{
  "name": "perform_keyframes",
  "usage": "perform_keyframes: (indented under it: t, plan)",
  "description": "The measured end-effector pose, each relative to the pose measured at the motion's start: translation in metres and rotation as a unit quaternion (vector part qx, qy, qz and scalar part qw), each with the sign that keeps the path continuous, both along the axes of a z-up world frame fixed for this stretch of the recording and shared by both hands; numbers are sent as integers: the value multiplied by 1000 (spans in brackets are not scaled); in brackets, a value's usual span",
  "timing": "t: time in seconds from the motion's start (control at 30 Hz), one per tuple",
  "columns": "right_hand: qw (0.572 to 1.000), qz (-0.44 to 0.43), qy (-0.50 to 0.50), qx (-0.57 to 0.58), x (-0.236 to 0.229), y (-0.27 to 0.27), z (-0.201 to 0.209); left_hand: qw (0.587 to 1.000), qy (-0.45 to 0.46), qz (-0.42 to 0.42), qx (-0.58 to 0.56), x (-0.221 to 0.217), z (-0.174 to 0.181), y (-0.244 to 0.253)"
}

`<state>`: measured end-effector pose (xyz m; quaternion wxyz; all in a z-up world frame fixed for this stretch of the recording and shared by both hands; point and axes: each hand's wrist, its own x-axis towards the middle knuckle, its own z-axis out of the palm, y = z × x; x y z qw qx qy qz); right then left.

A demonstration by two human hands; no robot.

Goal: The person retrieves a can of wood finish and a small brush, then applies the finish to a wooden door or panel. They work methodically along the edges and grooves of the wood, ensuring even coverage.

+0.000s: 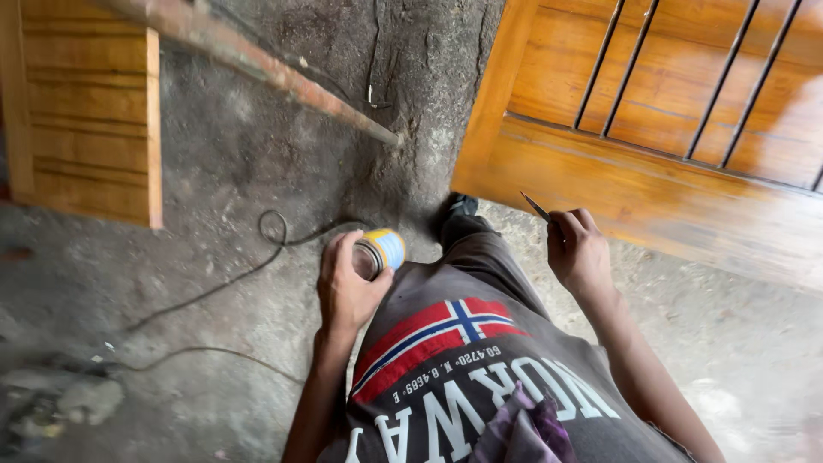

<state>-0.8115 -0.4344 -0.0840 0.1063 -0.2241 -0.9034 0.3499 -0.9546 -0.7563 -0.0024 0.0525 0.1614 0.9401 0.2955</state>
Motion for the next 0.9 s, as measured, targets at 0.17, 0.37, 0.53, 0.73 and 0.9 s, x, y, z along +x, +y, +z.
perform_keyframes:
  t: [0.17, 0.37, 0.53, 0.73, 0.9]
  plan:
    - [999, -38, 3, -29, -66, -5, -12, 995, -1, -100, 0, -81, 5, 35]
    - [991, -128, -7, -40, -56, 5, -7, 977, 0, -213, -2, -149, 13, 91]
    - [956, -291, -44, -8, 12, 15, -1, 947, -7, -318, 36, -195, 26, 161]
    - [886, -455, -90, 11, 64, -21, 4, 896, 21, -434, 85, -243, 40, 256]
    - [823, -557, -113, -11, 35, -68, 21, 849, 35, -513, 122, -277, 33, 339]
